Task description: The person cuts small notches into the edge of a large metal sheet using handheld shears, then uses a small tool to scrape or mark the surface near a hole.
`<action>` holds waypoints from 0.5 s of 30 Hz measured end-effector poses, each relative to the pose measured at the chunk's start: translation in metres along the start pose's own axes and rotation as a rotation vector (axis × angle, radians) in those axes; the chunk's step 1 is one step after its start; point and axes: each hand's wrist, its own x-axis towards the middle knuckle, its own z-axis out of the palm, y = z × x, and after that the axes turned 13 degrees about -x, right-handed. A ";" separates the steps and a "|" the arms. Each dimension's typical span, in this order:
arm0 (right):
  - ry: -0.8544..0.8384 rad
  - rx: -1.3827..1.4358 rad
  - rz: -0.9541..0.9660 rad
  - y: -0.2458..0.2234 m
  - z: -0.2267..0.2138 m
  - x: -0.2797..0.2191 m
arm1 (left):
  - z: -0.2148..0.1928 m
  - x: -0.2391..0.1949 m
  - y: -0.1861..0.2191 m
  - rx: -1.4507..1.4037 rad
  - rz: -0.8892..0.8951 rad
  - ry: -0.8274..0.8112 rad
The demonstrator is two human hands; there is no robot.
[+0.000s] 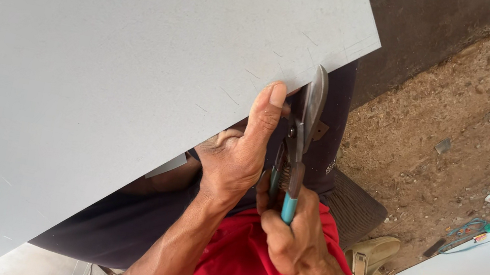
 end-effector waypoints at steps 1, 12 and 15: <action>0.016 -0.024 -0.018 0.002 -0.001 0.001 | 0.000 -0.001 -0.002 -0.006 0.013 -0.005; -0.104 0.104 0.145 0.000 -0.013 -0.016 | 0.002 -0.004 0.013 -0.191 -0.062 -0.073; -0.300 -0.182 0.153 0.006 -0.043 -0.029 | -0.009 -0.023 0.045 -0.231 -0.035 -0.070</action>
